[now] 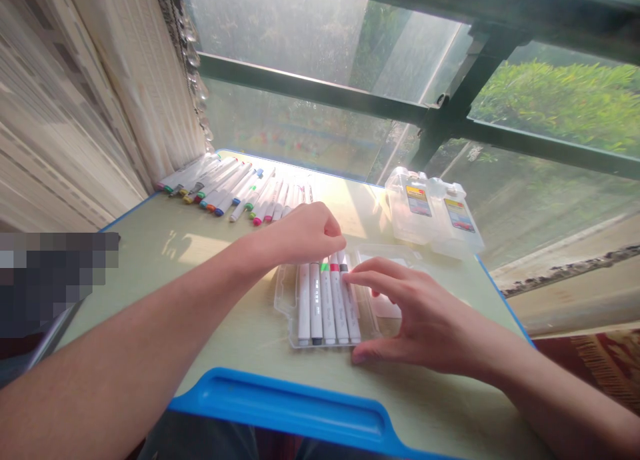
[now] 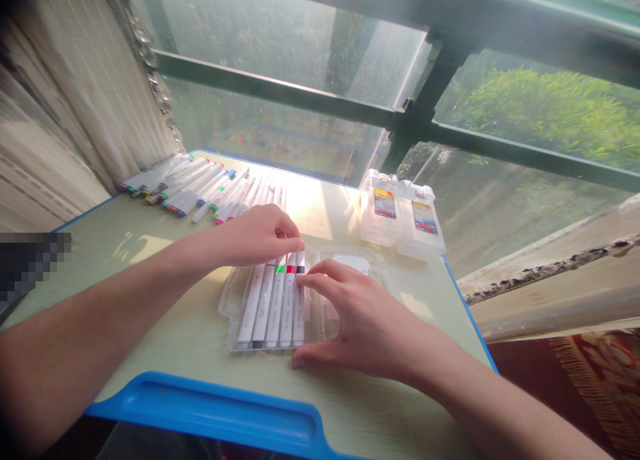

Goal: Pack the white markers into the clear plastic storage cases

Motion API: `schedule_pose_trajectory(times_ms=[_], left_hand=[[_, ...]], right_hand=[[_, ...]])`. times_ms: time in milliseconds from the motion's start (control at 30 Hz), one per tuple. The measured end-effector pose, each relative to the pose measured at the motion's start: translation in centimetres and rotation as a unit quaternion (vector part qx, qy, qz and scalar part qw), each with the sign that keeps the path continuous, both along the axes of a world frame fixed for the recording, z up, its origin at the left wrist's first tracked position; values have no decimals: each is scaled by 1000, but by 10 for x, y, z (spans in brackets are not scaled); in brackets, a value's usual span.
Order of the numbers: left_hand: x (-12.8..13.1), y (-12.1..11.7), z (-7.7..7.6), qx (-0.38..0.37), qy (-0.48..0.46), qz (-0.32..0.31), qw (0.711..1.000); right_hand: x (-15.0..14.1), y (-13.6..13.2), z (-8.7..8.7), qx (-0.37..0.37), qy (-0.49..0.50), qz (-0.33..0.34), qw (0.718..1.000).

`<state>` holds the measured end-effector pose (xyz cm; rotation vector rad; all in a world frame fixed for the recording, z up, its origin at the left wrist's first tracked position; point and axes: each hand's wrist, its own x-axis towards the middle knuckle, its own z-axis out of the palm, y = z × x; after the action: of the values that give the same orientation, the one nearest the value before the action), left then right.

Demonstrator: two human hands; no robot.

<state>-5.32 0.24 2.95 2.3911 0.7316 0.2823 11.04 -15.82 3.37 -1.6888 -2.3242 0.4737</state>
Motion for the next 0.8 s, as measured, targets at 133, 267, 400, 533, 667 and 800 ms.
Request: schedule_pose_trajectory(times_ms=[133, 267, 400, 533, 667, 800], left_hand=[[0, -2, 6, 42, 9, 26, 999], [0, 0, 7, 34, 13, 27, 999], [-1, 1, 5, 24, 14, 21, 999], [-1, 1, 4, 6, 14, 21, 1000], [-1, 3, 4, -9, 15, 30, 999], [-1, 5, 8, -9, 9, 74, 997]], right_hand=[[1, 1, 1, 8, -3, 0, 1000], [2, 1, 3, -1, 1, 2, 1000], [2, 1, 2, 5, 10, 2, 1000], [3, 2, 1, 10, 15, -1, 1000], [3, 2, 1, 7, 20, 0, 1000], [3, 1, 2, 10, 25, -1, 1000]])
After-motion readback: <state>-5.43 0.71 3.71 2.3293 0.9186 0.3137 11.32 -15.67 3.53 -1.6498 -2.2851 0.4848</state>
